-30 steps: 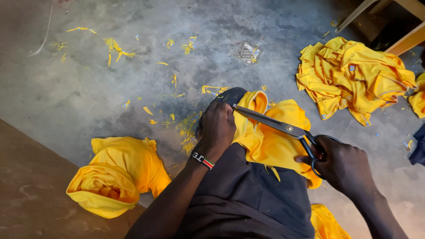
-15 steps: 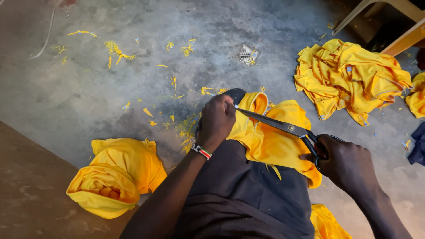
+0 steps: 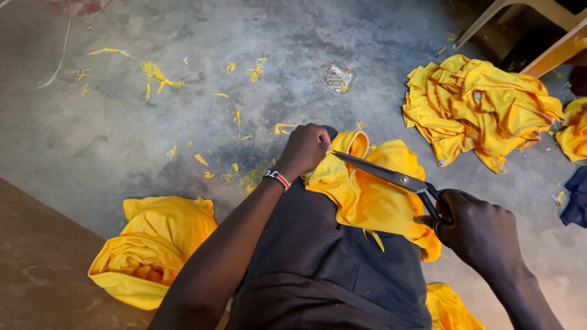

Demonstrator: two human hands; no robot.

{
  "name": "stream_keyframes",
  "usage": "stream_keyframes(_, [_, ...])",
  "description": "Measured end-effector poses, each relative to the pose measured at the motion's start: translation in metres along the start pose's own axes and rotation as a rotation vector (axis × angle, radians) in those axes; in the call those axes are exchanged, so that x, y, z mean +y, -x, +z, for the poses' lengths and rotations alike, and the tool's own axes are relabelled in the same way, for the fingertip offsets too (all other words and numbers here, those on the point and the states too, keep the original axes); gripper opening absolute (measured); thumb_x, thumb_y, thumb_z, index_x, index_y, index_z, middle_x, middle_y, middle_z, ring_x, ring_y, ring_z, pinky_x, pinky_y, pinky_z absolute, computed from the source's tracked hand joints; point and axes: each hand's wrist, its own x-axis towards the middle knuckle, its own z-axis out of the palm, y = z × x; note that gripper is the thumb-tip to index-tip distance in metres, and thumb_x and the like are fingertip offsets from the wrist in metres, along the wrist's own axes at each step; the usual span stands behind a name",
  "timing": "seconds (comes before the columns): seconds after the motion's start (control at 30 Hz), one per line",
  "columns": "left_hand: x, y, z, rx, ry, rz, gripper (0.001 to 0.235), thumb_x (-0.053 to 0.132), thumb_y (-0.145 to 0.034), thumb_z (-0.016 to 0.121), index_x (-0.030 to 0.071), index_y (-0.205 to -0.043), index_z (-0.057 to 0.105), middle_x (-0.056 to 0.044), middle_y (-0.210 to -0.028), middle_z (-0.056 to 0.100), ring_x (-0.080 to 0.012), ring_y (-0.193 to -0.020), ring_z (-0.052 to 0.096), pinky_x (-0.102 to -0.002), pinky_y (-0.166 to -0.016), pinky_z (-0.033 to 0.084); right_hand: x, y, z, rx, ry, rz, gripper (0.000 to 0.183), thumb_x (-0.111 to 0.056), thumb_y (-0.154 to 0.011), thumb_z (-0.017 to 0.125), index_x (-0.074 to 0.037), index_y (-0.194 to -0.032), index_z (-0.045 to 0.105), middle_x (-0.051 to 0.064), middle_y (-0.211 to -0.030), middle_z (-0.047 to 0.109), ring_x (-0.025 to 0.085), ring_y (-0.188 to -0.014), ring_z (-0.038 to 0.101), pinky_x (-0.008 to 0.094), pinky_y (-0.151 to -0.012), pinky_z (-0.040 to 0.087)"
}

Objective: The person sits cross-legged on the floor and uses large shears to cut a yellow fabric held on their lap. They repeatedly trim the fabric edges, letting the cut pieces fall to the floor around them.

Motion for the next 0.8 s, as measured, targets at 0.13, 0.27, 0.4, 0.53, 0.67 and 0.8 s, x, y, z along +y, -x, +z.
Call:
stream_keyframes(0.13, [0.002,0.007,0.005,0.044,-0.034,0.033,0.009,0.006,-0.079,0.061,0.005,-0.072,0.065,-0.01,-0.071,0.072,-0.0339,-0.064,0.066,-0.045,-0.065,0.052,0.005,-0.001,0.007,0.003,-0.019,-0.007,0.024,-0.042,-0.075,0.073,-0.025,-0.09,0.067,-0.003,-0.076,0.076,0.029,-0.064,0.07,0.04,-0.06,0.051])
stream_keyframes(0.27, [0.01,0.013,-0.001,0.117,0.001,0.103,0.008,0.003,-0.081,0.059,0.005,-0.074,0.061,-0.01,-0.064,0.065,-0.0333,-0.056,0.06,-0.046,-0.059,0.047,0.003,-0.001,0.006,0.009,-0.022,-0.011,0.02,-0.037,-0.073,0.072,-0.025,-0.087,0.065,-0.003,-0.075,0.074,0.028,-0.064,0.069,0.039,-0.06,0.051])
stream_keyframes(0.4, [0.015,0.016,-0.006,0.088,0.034,0.106,0.005,-0.001,-0.084,0.06,0.004,-0.083,0.061,-0.012,-0.072,0.067,-0.035,-0.062,0.062,-0.046,-0.062,0.047,0.0,-0.005,0.008,-0.006,-0.073,-0.003,0.023,-0.033,-0.07,0.073,-0.023,-0.089,0.066,-0.004,-0.078,0.074,0.026,-0.068,0.07,0.038,-0.062,0.049])
stream_keyframes(0.53, [0.016,0.019,-0.008,0.13,0.042,0.165,0.005,-0.001,-0.084,0.059,0.004,-0.086,0.058,-0.013,-0.079,0.069,-0.0366,-0.067,0.063,-0.047,-0.063,0.047,-0.006,-0.008,0.007,-0.017,-0.064,-0.005,0.024,-0.031,-0.072,0.07,-0.022,-0.094,0.065,-0.003,-0.081,0.076,0.028,-0.067,0.072,0.039,-0.06,0.05])
stream_keyframes(0.67, [0.017,0.02,-0.008,0.135,0.022,0.147,0.003,0.002,-0.086,0.06,0.005,-0.087,0.058,-0.012,-0.078,0.069,-0.0359,-0.065,0.062,-0.047,-0.062,0.046,-0.008,-0.011,0.009,-0.024,-0.037,-0.01,0.029,-0.032,-0.074,0.071,-0.022,-0.1,0.064,-0.002,-0.081,0.076,0.027,-0.071,0.073,0.039,-0.062,0.053])
stream_keyframes(0.8, [0.021,0.021,-0.012,0.117,0.028,0.162,0.006,-0.001,-0.084,0.057,0.004,-0.088,0.057,-0.013,-0.079,0.067,-0.0371,-0.068,0.062,-0.048,-0.063,0.045,-0.009,-0.01,0.012,0.034,0.0,-0.05,0.027,-0.032,-0.079,0.069,-0.022,-0.103,0.061,0.002,-0.083,0.074,0.032,-0.071,0.072,0.043,-0.064,0.053])
